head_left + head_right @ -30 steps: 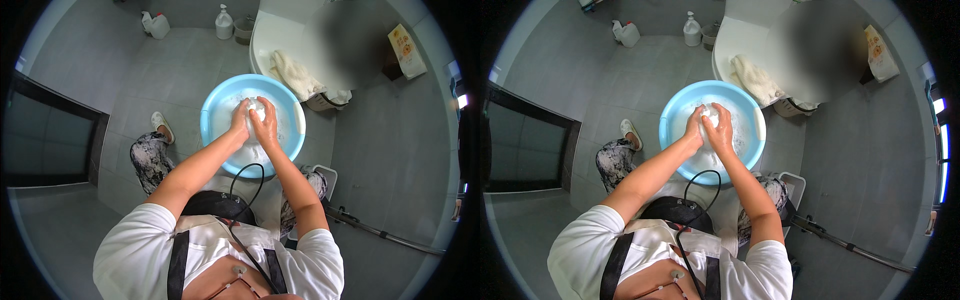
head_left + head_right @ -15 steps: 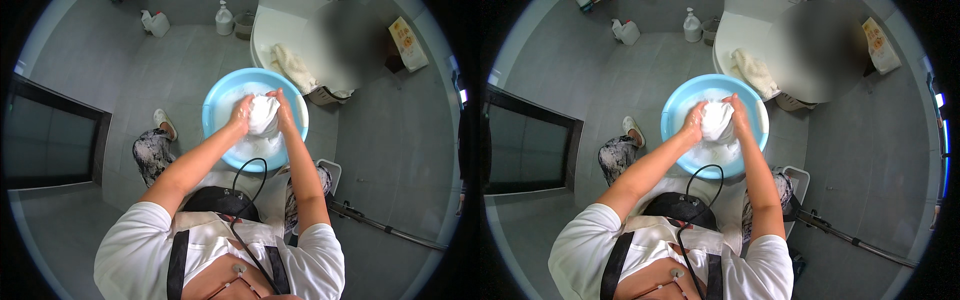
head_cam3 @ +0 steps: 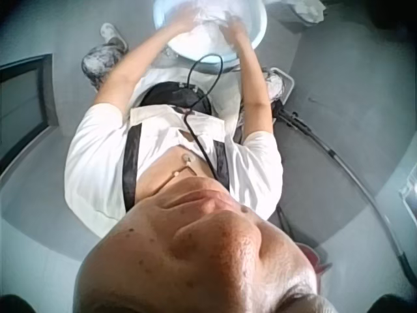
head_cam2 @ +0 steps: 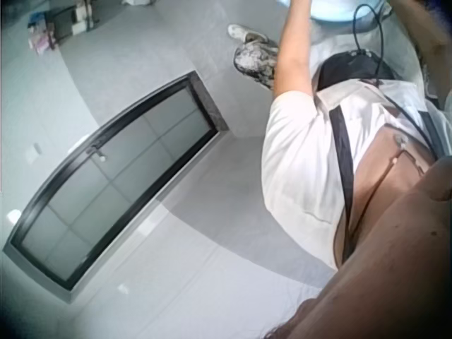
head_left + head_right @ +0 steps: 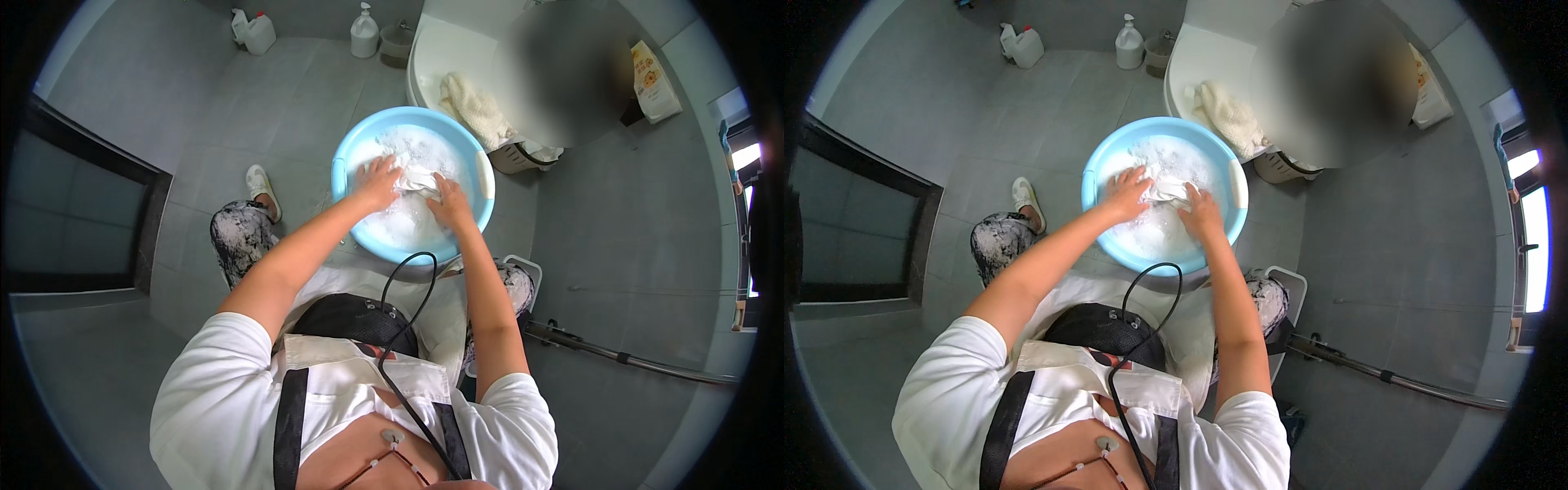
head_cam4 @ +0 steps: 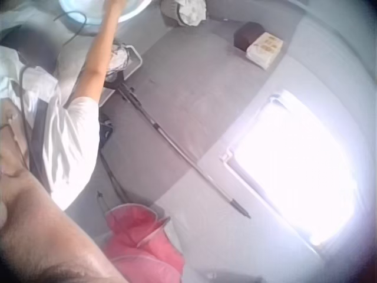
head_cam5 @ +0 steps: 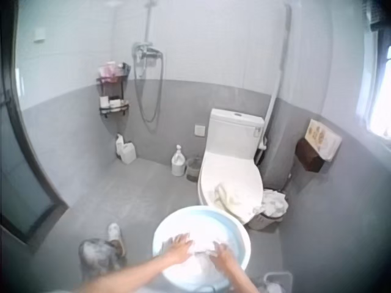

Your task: The person washes a white cloth in a basin of soapy water by hand, scrubbing the fabric against itself and wringing it out.

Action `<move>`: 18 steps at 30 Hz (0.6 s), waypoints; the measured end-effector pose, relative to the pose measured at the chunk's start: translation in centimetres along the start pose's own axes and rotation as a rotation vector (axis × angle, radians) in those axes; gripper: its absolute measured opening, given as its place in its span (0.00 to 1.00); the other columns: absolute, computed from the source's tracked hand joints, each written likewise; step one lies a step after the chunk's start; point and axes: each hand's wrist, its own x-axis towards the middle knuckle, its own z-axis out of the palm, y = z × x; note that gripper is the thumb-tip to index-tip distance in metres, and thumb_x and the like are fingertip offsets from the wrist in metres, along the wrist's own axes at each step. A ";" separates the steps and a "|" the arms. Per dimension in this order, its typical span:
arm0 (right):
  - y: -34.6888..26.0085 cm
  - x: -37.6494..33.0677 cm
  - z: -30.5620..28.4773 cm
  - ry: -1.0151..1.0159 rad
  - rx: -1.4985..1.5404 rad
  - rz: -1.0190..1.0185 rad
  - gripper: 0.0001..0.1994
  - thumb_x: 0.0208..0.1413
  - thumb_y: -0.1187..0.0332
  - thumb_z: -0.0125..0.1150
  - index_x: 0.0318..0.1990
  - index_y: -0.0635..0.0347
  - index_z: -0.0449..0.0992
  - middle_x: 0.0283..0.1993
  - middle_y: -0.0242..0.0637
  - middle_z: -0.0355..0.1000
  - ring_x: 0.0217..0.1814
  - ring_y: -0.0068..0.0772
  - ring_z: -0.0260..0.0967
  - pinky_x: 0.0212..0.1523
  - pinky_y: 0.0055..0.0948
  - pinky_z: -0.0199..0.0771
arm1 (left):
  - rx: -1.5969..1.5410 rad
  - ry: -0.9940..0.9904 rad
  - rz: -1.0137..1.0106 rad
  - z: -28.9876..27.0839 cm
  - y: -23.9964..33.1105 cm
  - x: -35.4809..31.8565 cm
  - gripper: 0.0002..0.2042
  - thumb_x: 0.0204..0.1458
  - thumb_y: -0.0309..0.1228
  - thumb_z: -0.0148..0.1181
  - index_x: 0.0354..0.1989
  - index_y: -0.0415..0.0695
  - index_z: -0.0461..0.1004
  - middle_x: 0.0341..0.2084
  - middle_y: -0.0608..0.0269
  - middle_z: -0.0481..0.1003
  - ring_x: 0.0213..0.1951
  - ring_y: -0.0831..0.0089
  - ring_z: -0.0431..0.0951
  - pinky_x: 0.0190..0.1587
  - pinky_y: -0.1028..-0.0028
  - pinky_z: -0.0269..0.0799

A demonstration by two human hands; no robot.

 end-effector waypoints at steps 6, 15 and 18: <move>-2.6 2.5 0.4 -0.317 -0.161 0.210 0.22 0.49 0.63 0.44 0.53 0.55 0.57 0.53 0.48 0.57 0.47 0.47 0.63 0.47 0.41 0.62 | 0.134 -0.197 0.116 3.3 -1.2 0.4 0.26 0.44 0.32 0.50 0.55 0.47 0.54 0.61 0.61 0.40 0.61 0.62 0.39 0.55 0.49 0.43; 0.9 4.7 7.1 -0.447 -0.488 0.060 0.24 0.53 0.62 0.37 0.58 0.58 0.51 0.60 0.43 0.50 0.62 0.40 0.46 0.59 0.38 0.44 | 0.000 -0.414 0.210 8.1 -3.7 3.1 0.17 0.39 0.26 0.48 0.41 0.36 0.69 0.54 0.48 0.55 0.57 0.61 0.53 0.55 0.66 0.53; 0.8 4.2 7.2 -0.276 -0.361 0.114 0.26 0.52 0.57 0.38 0.59 0.54 0.50 0.63 0.39 0.44 0.66 0.39 0.36 0.62 0.37 0.38 | -0.139 -0.516 0.036 3.5 -2.5 2.9 0.16 0.40 0.27 0.48 0.41 0.39 0.70 0.51 0.47 0.59 0.56 0.60 0.55 0.55 0.66 0.52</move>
